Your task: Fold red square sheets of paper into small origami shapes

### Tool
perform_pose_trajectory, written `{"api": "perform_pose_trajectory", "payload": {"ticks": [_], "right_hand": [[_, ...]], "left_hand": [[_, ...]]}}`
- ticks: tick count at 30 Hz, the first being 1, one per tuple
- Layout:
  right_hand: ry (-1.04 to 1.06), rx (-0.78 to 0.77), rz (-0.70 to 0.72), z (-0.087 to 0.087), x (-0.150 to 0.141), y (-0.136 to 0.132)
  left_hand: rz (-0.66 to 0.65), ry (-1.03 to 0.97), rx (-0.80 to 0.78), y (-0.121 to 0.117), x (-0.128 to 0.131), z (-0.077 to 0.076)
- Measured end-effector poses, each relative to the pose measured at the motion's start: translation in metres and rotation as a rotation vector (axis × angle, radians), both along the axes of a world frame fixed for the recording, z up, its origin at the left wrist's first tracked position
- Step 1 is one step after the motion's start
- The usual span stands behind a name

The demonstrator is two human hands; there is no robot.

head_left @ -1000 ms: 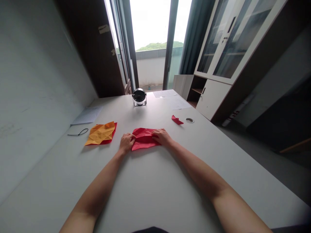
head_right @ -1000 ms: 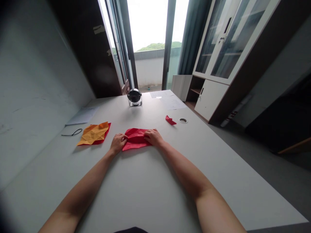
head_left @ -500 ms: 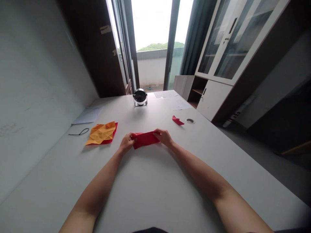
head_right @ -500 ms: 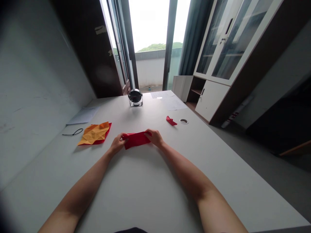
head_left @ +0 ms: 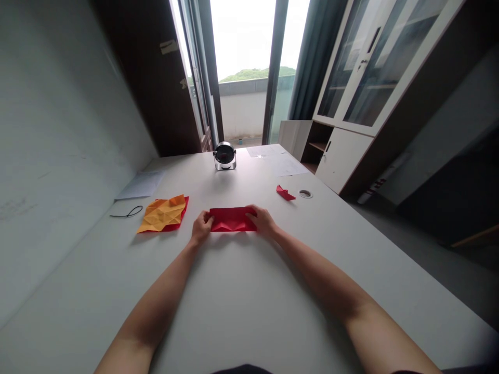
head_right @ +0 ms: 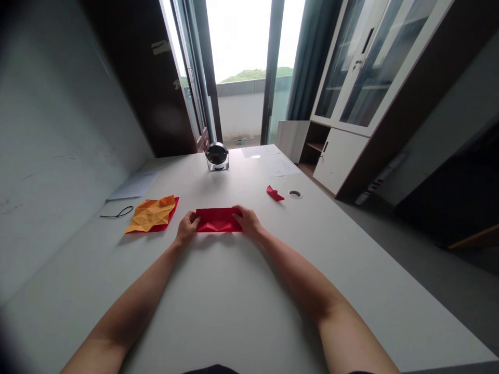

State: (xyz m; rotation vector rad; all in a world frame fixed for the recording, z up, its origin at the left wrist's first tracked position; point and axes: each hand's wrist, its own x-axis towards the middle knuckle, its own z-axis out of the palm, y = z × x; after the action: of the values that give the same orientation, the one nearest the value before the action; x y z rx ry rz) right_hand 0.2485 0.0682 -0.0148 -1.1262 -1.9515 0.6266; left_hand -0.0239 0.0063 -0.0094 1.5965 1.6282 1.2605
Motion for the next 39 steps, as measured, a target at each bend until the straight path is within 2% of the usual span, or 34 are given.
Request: {"api": "perform_pose_trajectory", "payload": {"ticks": [3, 5, 7, 10, 13, 15, 18, 20, 23, 25, 28, 33, 39], "right_hand": [[-0.182, 0.048, -0.049, -0.002, 0.001, -0.001], [-0.271, 0.073, -0.058, -0.004, 0.001, -0.002], [-0.315, 0.122, -0.048, -0.004, 0.0, -0.002], [-0.352, 0.205, -0.021, -0.002, -0.001, -0.003], [-0.388, 0.291, -0.012, 0.004, -0.002, -0.007], [-0.415, 0.358, 0.034, 0.009, -0.004, -0.011], [-0.463, 0.384, 0.202, 0.012, -0.009, -0.018], [-0.486, 0.365, 0.329, 0.011, -0.011, -0.022], [-0.493, 0.34, 0.423, 0.008, -0.013, -0.023], [-0.496, 0.329, 0.424, 0.007, -0.012, -0.022], [-0.493, 0.312, 0.421, 0.006, -0.011, -0.019], [-0.476, 0.281, 0.421, 0.005, -0.01, -0.017], [-0.395, 0.267, 0.426, 0.009, -0.006, -0.017]], "left_hand": [[0.149, 0.29, 0.115, -0.008, 0.003, 0.009], [0.168, 0.452, 0.207, -0.014, 0.01, 0.017], [0.083, 0.569, 0.243, -0.02, 0.019, 0.022], [-0.19, 0.667, 0.244, -0.025, 0.034, 0.022], [-0.334, 0.679, 0.206, -0.024, 0.04, 0.015], [-0.342, 0.655, 0.18, -0.022, 0.039, 0.01], [-0.347, 0.627, 0.169, -0.019, 0.033, 0.007], [-0.32, 0.646, 0.178, -0.017, 0.03, 0.005], [-0.141, 0.707, 0.161, -0.014, 0.025, -0.001], [-0.008, 0.723, 0.115, -0.011, 0.021, -0.006], [0.051, 0.718, 0.069, -0.008, 0.016, -0.012], [-0.005, 0.688, 0.161, -0.009, 0.015, -0.007], [-0.16, 0.703, 0.26, -0.015, 0.025, 0.007]]}}
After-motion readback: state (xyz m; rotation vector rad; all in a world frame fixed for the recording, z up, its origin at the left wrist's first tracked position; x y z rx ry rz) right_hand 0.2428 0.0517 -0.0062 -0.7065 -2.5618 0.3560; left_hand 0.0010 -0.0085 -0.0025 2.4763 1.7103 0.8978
